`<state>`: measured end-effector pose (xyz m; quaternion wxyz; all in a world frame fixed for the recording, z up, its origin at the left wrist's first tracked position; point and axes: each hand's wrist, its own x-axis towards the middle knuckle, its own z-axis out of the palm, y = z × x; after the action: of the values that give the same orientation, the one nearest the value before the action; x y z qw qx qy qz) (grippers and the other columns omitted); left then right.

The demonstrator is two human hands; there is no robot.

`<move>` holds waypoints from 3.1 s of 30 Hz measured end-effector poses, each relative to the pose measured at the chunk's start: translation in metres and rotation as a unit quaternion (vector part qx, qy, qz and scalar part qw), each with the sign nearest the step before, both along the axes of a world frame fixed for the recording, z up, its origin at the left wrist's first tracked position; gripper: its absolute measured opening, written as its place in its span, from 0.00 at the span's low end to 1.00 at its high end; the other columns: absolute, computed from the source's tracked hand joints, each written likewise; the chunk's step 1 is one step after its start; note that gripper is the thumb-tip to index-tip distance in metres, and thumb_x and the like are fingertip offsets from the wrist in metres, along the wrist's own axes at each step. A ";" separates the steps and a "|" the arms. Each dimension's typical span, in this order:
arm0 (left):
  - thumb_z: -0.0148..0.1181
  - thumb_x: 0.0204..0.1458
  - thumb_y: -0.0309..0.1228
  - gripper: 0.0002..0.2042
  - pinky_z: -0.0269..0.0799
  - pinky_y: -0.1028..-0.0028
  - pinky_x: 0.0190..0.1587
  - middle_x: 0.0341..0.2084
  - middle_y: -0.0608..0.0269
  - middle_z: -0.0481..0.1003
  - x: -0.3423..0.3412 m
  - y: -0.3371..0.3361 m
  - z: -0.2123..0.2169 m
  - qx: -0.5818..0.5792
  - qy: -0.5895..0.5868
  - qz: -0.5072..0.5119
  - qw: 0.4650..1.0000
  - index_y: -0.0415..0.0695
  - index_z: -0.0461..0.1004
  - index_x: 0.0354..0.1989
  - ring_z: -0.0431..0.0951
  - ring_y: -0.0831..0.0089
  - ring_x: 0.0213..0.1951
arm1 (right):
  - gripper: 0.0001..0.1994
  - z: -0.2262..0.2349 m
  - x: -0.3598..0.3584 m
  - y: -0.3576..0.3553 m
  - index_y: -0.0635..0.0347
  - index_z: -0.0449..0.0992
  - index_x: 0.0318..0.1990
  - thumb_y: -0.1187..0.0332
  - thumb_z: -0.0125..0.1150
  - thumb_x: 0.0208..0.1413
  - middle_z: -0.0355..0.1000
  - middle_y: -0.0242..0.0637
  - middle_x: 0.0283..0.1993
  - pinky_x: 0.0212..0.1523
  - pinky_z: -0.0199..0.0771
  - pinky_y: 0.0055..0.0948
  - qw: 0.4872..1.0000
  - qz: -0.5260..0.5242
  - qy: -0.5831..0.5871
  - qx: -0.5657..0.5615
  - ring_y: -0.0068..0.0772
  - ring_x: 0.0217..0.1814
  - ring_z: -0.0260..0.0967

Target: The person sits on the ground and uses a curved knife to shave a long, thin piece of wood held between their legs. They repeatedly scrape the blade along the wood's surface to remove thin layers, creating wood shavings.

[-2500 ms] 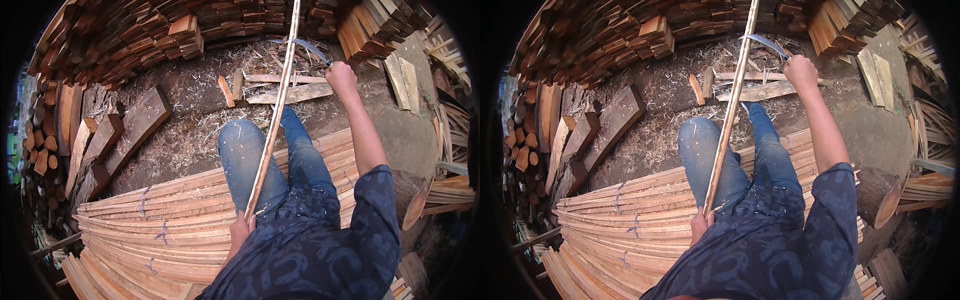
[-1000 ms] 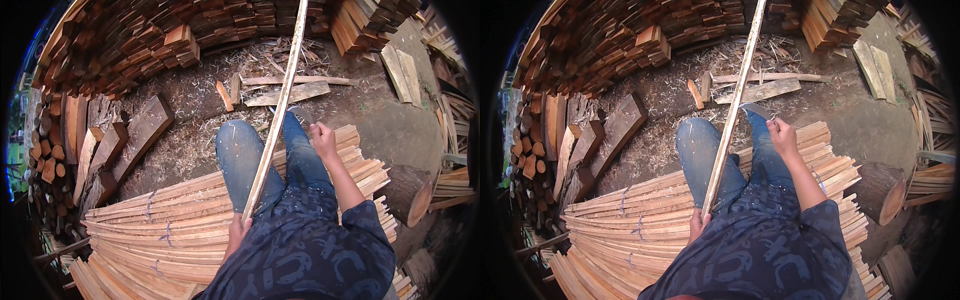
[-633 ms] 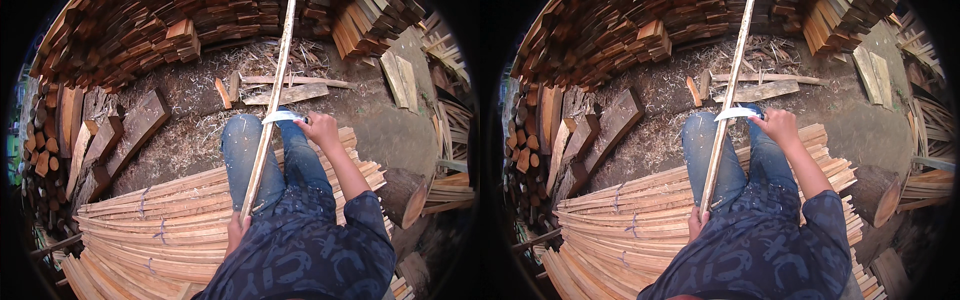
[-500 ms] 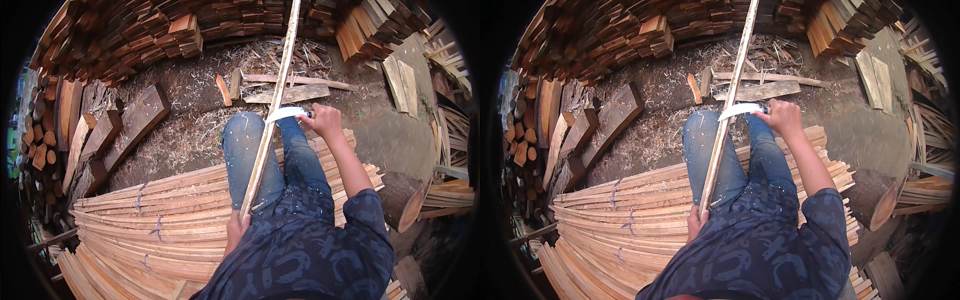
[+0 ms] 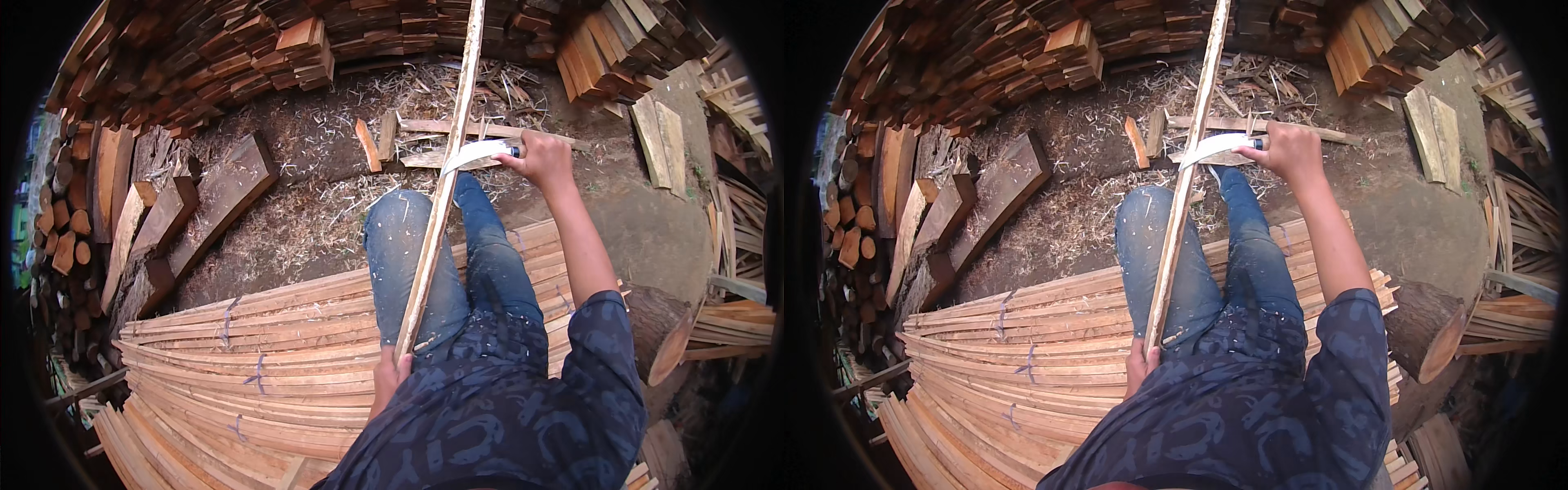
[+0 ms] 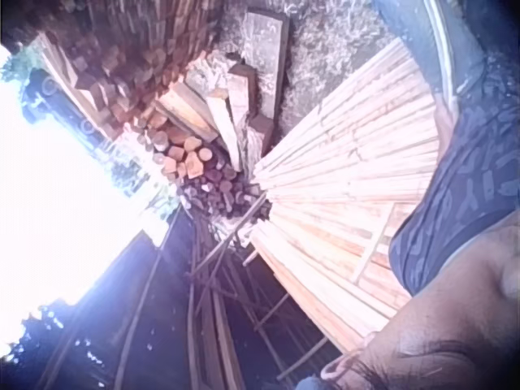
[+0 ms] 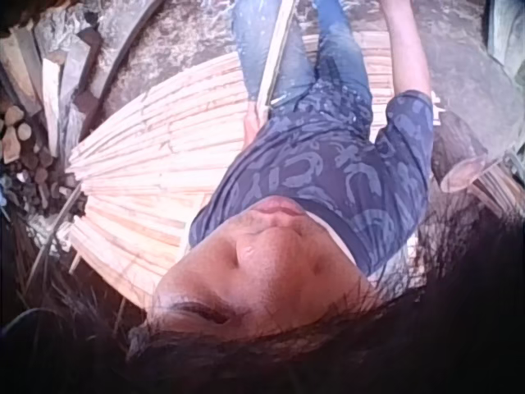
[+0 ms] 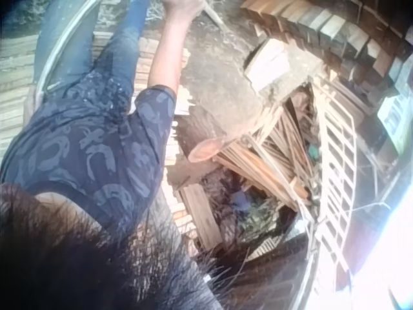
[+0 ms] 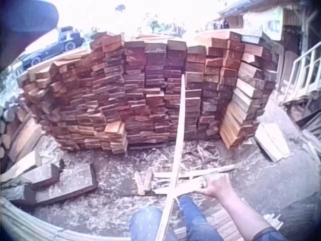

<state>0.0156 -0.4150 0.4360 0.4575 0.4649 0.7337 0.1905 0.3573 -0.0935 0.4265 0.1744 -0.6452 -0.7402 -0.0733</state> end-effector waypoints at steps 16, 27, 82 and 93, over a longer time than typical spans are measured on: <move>0.55 0.56 0.41 0.17 0.70 0.56 0.33 0.24 0.37 0.74 -0.005 -0.005 -0.003 -0.006 0.030 -0.026 0.999 0.37 0.66 0.44 0.77 0.39 0.31 | 0.33 0.010 -0.016 -0.059 0.60 0.73 0.18 0.33 0.52 0.51 0.69 0.45 0.15 0.22 0.71 0.41 0.982 -0.039 0.134 -0.127 0.47 0.20 0.72; 0.54 0.57 0.40 0.18 0.70 0.58 0.32 0.25 0.38 0.74 -0.001 -0.011 -0.005 0.014 0.023 0.015 1.000 0.36 0.68 0.44 0.77 0.41 0.30 | 0.37 0.004 -0.008 0.032 0.57 0.66 0.16 0.26 0.52 0.42 0.67 0.38 0.13 0.20 0.71 0.37 0.996 0.078 0.035 0.014 0.41 0.17 0.71; 0.61 0.52 0.41 0.17 0.71 0.57 0.28 0.20 0.42 0.73 0.000 -0.021 -0.012 0.046 0.051 0.002 0.998 0.40 0.66 0.38 0.78 0.44 0.26 | 0.38 0.068 0.026 0.103 0.60 0.78 0.23 0.29 0.41 0.54 0.76 0.46 0.23 0.30 0.76 0.42 0.994 -0.044 -0.091 -0.035 0.48 0.30 0.77; 0.65 0.49 0.44 0.19 0.72 0.60 0.27 0.20 0.46 0.75 0.000 -0.016 -0.007 0.031 0.081 0.000 0.996 0.42 0.67 0.38 0.78 0.47 0.25 | 0.34 0.002 0.004 -0.020 0.67 0.72 0.19 0.38 0.52 0.55 0.67 0.51 0.15 0.25 0.66 0.44 0.941 -0.111 0.264 -0.179 0.56 0.22 0.68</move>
<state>0.0154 -0.4314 0.4293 0.3824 0.4929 0.7619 0.1744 0.3609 -0.1139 0.4285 0.2359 -0.7399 -0.5923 0.2148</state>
